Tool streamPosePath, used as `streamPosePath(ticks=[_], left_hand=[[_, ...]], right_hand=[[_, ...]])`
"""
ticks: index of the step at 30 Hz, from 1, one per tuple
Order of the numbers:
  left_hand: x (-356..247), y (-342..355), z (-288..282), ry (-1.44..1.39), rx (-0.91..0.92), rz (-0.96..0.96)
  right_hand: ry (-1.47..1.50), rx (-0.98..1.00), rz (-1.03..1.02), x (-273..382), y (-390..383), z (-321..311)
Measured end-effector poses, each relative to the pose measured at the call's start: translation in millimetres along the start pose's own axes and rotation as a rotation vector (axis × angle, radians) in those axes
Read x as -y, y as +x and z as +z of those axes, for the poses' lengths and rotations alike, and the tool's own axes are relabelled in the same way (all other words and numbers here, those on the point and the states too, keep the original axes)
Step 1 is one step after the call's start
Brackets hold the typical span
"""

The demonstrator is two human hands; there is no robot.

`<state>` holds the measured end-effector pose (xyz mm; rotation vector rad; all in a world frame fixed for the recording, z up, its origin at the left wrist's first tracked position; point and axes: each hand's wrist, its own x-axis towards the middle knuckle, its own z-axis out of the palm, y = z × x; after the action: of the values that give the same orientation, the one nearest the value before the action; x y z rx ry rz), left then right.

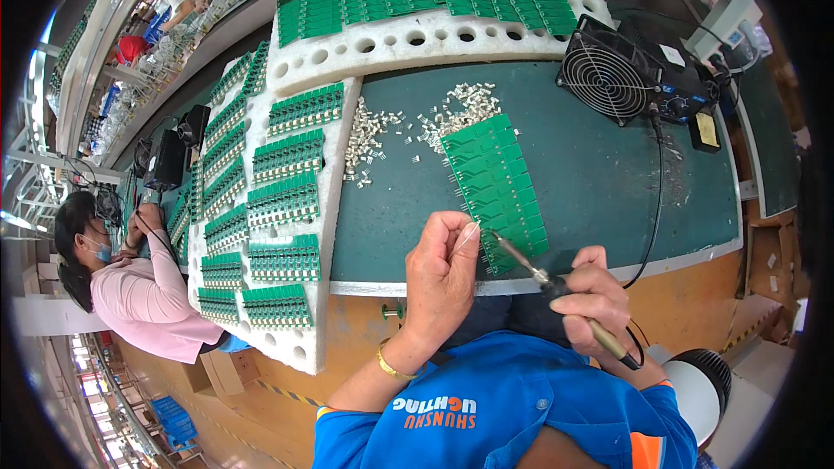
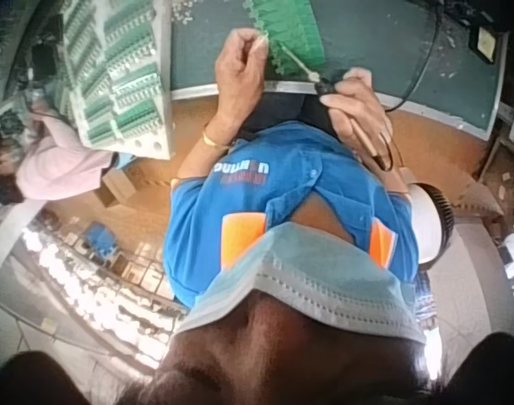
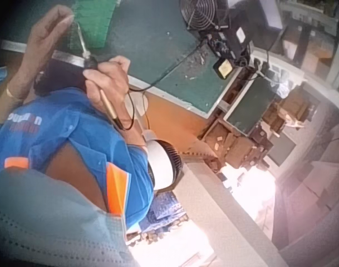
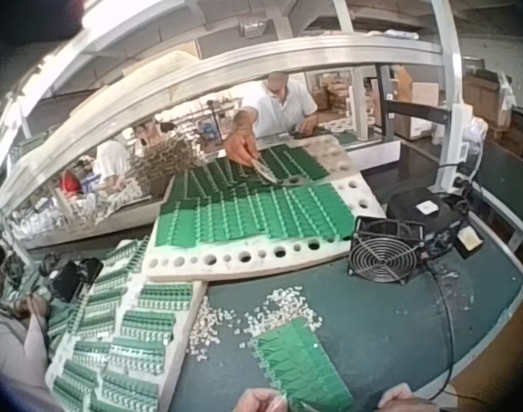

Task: The person picks up a circuit board and solders electronic components onto it using a soldering iron and solder wire.

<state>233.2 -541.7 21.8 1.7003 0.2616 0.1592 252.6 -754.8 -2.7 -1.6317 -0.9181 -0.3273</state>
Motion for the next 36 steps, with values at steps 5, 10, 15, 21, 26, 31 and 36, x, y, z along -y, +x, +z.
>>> streamPosePath(ticks=[5,10,15,21,26,31,36], left_hand=[[1.9,4.5,-1.4,-0.095,0.014,0.011],[4.3,4.3,-2.5,-0.184,0.033,-0.027],[7.5,5.3,-4.7,-0.263,0.057,-0.075],[11.6,1.3,-4.8,-0.277,0.097,-0.138],[13.4,-0.9,-4.0,-0.265,0.123,-0.121],[11.6,-3.8,-3.3,-0.269,0.136,-0.135],[9.0,-6.9,-4.7,-0.286,0.14,-0.173]], right_hand=[[0.032,-0.055,0.016,3.1,-0.2,-7.7],[0.054,-0.051,0.005,3.7,1.7,-6.5],[0.09,-0.067,0.015,0.3,2.1,-2.6],[0.132,-0.111,0.053,-4.4,1.1,-3.4],[0.176,-0.203,0.156,-8.5,-0.7,3.0],[0.083,-0.201,0.172,-15.7,2.0,7.4],[0.045,-0.218,0.166,-19.0,7.7,13.1]])
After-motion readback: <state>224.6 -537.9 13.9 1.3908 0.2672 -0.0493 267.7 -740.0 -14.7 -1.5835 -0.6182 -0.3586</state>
